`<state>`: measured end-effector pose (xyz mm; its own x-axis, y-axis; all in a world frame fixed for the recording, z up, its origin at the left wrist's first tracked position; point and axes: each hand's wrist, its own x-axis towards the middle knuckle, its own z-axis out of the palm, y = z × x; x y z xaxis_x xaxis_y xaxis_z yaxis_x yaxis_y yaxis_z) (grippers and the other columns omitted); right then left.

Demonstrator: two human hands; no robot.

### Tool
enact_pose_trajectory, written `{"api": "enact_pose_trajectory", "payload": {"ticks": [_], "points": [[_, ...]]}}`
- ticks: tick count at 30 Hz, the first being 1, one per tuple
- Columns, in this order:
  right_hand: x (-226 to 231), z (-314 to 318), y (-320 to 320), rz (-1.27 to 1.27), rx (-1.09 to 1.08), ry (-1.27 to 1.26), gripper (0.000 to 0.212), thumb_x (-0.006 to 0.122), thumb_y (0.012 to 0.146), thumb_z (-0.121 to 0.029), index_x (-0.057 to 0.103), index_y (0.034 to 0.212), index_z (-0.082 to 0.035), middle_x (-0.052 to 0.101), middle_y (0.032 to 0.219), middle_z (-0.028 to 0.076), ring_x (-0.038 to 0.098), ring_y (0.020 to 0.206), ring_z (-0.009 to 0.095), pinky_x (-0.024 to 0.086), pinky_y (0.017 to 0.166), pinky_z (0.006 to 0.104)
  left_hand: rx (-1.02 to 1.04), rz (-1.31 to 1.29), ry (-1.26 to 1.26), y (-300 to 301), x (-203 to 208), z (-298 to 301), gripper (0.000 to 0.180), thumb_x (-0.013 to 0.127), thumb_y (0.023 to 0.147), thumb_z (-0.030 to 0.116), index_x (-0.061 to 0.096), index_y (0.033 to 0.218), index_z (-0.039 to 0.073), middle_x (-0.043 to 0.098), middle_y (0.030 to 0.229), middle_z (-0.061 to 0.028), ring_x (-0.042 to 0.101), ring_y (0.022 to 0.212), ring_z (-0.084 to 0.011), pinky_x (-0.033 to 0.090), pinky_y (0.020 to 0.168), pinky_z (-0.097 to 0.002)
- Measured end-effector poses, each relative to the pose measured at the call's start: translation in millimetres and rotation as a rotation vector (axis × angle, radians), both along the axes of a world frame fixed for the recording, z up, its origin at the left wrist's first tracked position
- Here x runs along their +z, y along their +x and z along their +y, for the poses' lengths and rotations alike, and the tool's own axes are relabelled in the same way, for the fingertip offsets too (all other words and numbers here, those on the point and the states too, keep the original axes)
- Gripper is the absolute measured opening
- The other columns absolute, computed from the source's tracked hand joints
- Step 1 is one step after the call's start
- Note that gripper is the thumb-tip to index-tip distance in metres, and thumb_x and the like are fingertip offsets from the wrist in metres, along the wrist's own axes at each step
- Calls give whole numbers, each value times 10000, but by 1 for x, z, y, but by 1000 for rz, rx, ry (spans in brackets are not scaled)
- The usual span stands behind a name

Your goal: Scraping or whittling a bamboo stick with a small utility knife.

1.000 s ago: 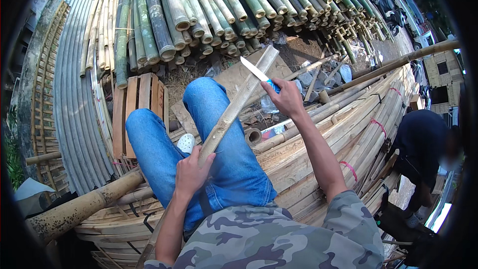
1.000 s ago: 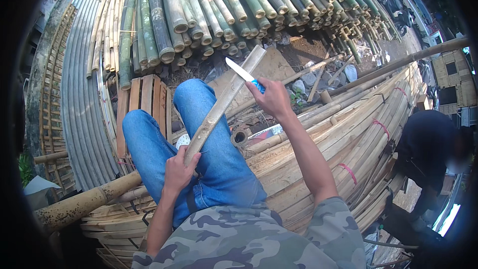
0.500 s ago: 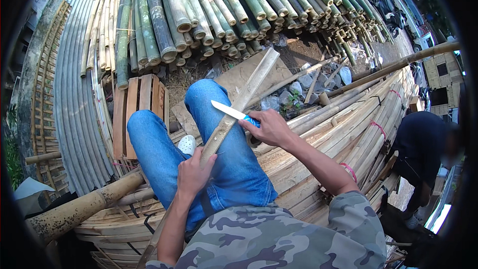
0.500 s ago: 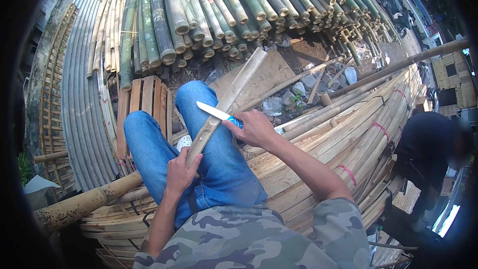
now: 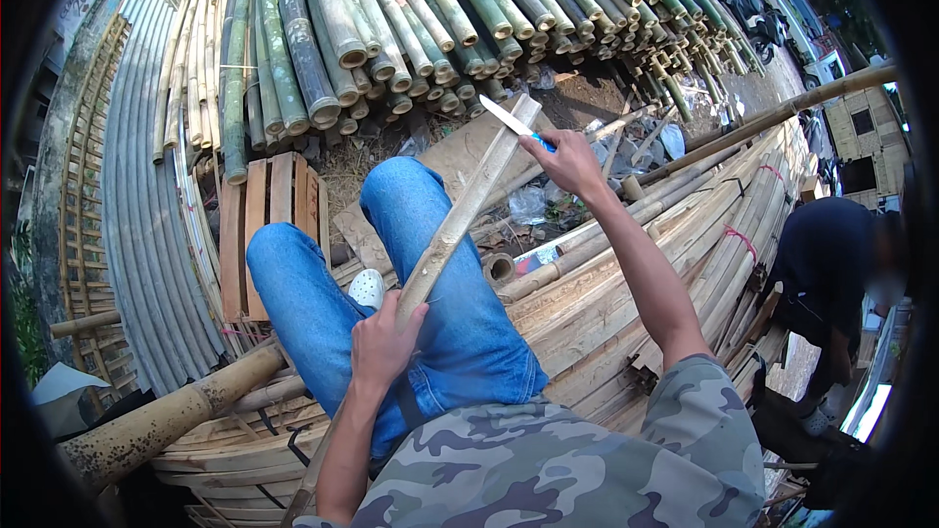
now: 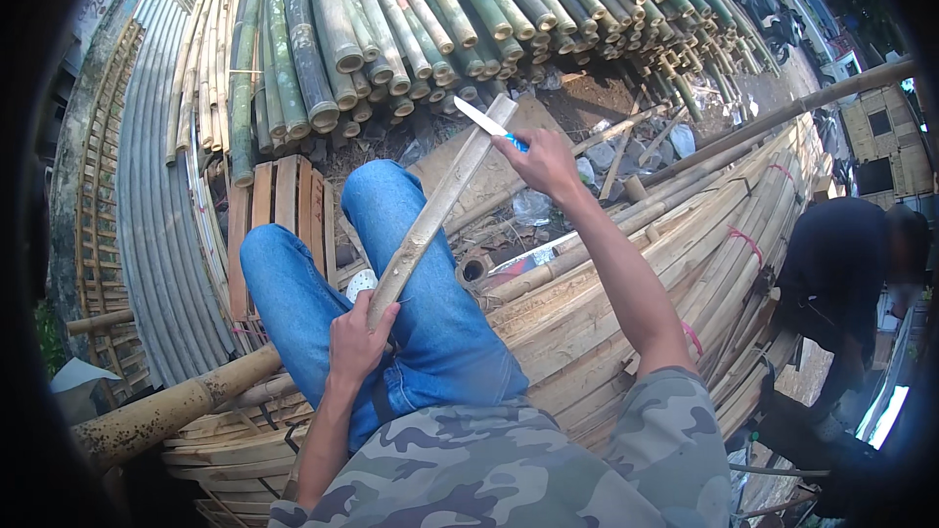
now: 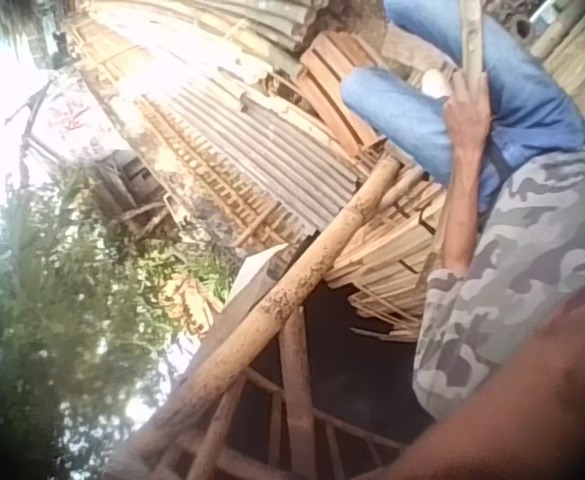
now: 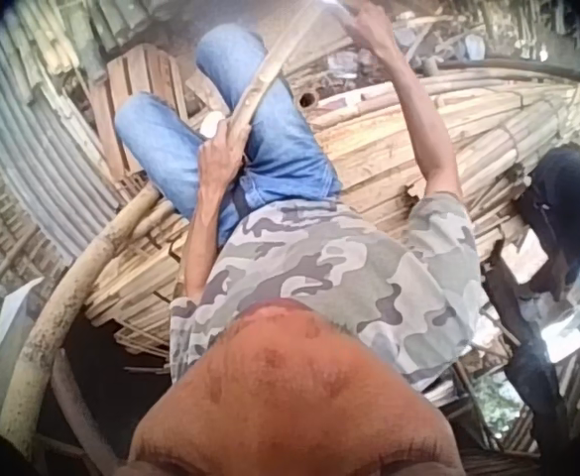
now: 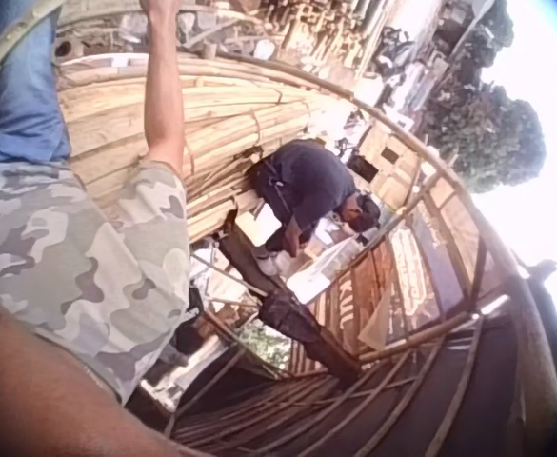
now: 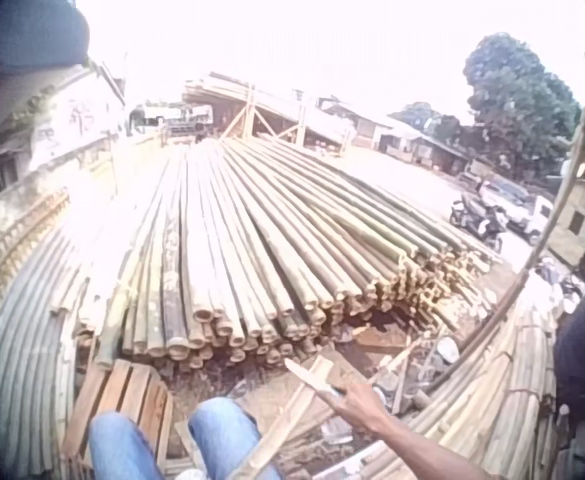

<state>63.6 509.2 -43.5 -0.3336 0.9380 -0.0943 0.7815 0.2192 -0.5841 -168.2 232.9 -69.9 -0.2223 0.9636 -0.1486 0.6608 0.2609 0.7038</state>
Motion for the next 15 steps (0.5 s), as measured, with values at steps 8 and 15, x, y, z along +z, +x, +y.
{"api": "enact_pose_trajectory", "payload": {"ticks": [8,15], "points": [[0,-46,-10,-20,145,-1,519,629,909,-485,731,930,23,587,577,206,599,527,302,445,544,425,11,8,38,2,1,-1,368,650,926,368,603,1069,33,673,741,-252,673,689,-431,536,585,-490],[-22,-53,-6,34,263,88,474,596,945,-455,732,860,-9,549,531,155,530,488,232,414,513,387,9,14,32,0,-6,3,369,650,928,363,601,1074,27,674,750,-253,673,686,-432,536,581,-491]]}}
